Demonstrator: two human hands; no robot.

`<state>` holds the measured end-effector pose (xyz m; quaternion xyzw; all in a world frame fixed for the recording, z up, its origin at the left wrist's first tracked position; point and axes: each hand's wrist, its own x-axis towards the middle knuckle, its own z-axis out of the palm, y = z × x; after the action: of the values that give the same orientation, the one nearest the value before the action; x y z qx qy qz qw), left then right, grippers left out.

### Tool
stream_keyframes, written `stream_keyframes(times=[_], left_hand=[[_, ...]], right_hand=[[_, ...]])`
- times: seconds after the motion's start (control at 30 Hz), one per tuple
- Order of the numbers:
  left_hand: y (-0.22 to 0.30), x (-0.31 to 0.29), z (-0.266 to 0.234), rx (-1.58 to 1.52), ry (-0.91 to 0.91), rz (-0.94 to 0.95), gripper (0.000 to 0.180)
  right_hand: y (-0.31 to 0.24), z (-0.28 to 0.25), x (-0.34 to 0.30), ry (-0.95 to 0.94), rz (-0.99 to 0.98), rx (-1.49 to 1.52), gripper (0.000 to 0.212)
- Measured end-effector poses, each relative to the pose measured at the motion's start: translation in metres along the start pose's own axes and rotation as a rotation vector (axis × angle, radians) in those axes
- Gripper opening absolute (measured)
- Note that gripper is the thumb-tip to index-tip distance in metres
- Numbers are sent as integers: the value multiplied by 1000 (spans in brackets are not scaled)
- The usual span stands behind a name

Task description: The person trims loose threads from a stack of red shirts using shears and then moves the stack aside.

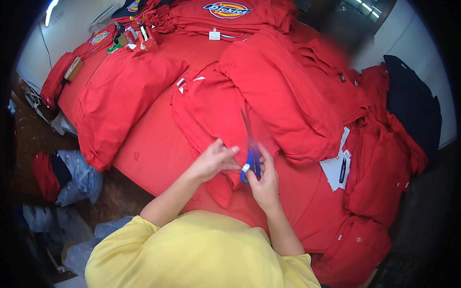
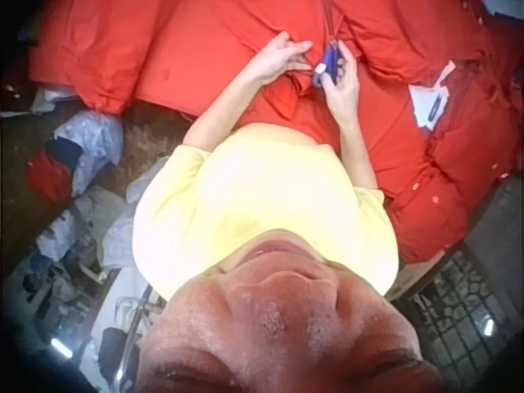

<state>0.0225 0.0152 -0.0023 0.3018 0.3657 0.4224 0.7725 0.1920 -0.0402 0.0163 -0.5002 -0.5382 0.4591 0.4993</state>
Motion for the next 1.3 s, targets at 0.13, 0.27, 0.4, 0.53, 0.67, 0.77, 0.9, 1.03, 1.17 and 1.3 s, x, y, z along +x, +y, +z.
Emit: stream_keyframes(times=[0.13, 0.27, 0.4, 0.53, 0.67, 0.77, 0.9, 1.03, 1.17, 1.3], left_hand=[[43, 20, -25, -90, 275, 310, 39], [79, 43, -81, 310, 416, 374, 30], [96, 66, -126, 843, 665, 759, 28], [92, 85, -155, 1120, 571, 632, 47], [92, 102, -167, 1190, 581, 644, 31], [101, 116, -159, 1156, 667, 892, 16], [171, 103, -164, 1043, 652, 700, 20], [237, 123, -134, 958, 467, 379, 18], [293, 179, -51, 116, -96, 667, 33], [243, 195, 18, 808, -227, 263, 69]], right_hand=[[8, -4, -23, -72, -27, -208, 75], [25, 9, -29, -112, -207, -600, 75], [33, -4, -29, -243, 57, -298, 65], [30, -35, -46, -338, 134, -290, 66], [34, -14, -44, -8, 160, -141, 76], [47, 10, -27, 62, 115, -134, 66], [6, -24, -21, -198, 251, -101, 58], [-31, -110, -17, -251, 259, -25, 66], [-44, -173, 33, 296, -94, 906, 26], [-15, -188, 60, 587, -99, 980, 37]])
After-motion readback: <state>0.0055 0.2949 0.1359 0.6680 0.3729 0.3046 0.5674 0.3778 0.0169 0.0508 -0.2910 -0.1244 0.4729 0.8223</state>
